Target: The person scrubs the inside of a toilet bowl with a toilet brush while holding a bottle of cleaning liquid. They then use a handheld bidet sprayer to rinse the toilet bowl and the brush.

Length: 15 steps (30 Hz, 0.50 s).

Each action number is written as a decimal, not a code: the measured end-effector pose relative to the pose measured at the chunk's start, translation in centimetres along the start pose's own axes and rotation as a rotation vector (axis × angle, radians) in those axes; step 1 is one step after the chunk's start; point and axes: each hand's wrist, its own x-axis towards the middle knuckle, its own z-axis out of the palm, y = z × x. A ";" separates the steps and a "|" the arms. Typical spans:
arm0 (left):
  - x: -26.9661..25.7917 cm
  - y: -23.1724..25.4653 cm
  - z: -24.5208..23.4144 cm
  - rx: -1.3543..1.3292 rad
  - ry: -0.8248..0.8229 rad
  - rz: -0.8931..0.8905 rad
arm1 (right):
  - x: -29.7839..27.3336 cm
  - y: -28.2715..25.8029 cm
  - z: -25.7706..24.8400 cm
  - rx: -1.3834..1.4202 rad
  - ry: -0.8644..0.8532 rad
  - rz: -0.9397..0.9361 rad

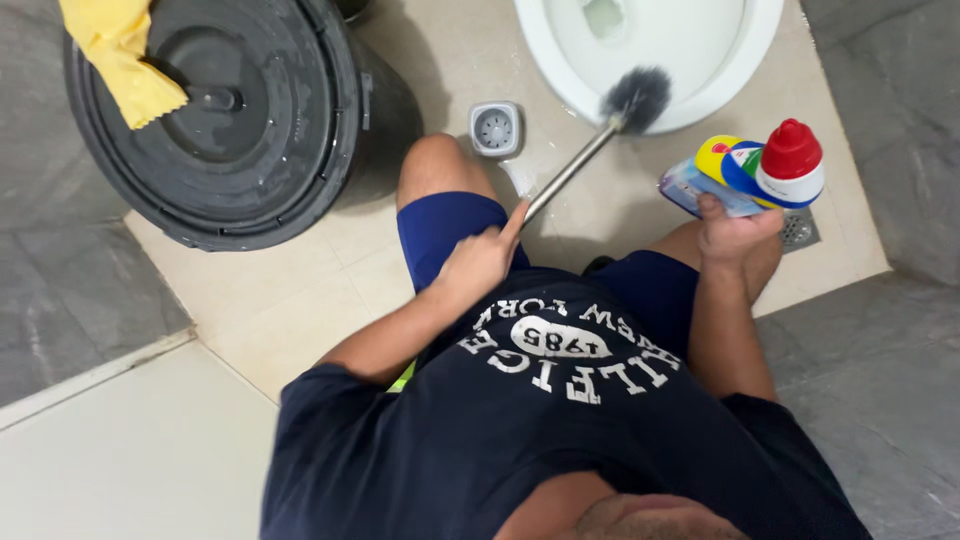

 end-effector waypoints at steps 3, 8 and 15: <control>3.4 -3.8 -2.5 0.060 -0.017 -0.359 | 1.2 0.0 -0.6 -0.016 -0.014 0.000; 2.6 -6.0 -3.2 0.102 0.178 -0.142 | 2.0 0.3 -0.4 0.109 0.018 0.011; 6.3 -4.1 -8.4 0.268 0.013 -0.190 | 1.6 1.9 -0.9 0.089 0.029 0.008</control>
